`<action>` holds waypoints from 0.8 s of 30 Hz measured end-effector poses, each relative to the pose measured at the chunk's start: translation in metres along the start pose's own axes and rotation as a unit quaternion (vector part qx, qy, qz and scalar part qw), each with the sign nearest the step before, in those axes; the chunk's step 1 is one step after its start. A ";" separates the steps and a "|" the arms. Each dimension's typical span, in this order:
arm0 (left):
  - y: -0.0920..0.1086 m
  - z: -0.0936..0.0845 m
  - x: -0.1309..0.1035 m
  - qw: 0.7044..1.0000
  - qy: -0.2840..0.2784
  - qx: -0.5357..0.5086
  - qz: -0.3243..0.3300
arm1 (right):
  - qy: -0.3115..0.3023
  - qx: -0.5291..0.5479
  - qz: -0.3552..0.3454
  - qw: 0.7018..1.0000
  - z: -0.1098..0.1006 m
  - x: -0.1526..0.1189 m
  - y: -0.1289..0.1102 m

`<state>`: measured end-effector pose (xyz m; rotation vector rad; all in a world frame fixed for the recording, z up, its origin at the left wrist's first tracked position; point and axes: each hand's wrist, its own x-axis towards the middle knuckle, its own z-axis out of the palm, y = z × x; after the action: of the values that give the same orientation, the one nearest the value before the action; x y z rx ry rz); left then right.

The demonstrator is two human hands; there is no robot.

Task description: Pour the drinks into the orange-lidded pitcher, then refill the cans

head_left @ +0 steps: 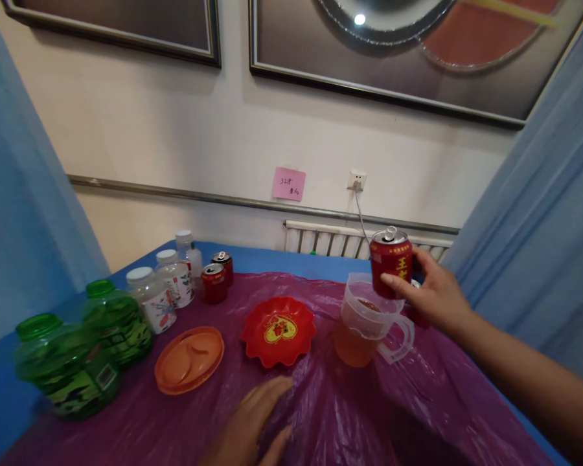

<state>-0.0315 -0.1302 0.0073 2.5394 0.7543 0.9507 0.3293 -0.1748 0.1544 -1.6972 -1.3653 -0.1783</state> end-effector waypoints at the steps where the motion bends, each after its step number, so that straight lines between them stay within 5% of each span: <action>1: 0.003 -0.004 0.006 1.000 0.009 -0.015 -0.017 | -0.022 0.066 0.005 0.998 0.010 -0.016 -0.012; 6: 0.020 -0.022 0.038 0.982 0.066 -0.136 -0.116 | -0.174 0.256 0.024 0.950 0.077 -0.101 -0.057; 10: 0.035 -0.031 0.052 0.972 0.048 -0.171 -0.152 | -0.172 0.240 0.017 0.955 0.119 -0.135 -0.064; 14: 0.039 -0.032 0.056 0.974 0.030 -0.140 -0.174 | -0.181 0.219 0.001 0.959 0.137 -0.149 -0.061; 17: 0.017 -0.042 0.067 0.978 0.036 -0.084 -0.187 | -0.181 0.183 -0.024 0.966 0.136 -0.159 -0.055; 21: -0.047 -0.074 0.100 0.964 0.095 0.063 -0.242 | -0.172 0.165 -0.038 0.971 0.127 -0.184 -0.035; 24: -0.094 -0.096 0.122 0.949 0.081 0.143 -0.271 | -0.161 0.169 -0.037 0.972 0.123 -0.208 -0.010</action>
<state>-0.0532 0.0266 0.0951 2.2788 1.6372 0.9085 0.1923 -0.2323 -0.0370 -1.4287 -1.5944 0.2870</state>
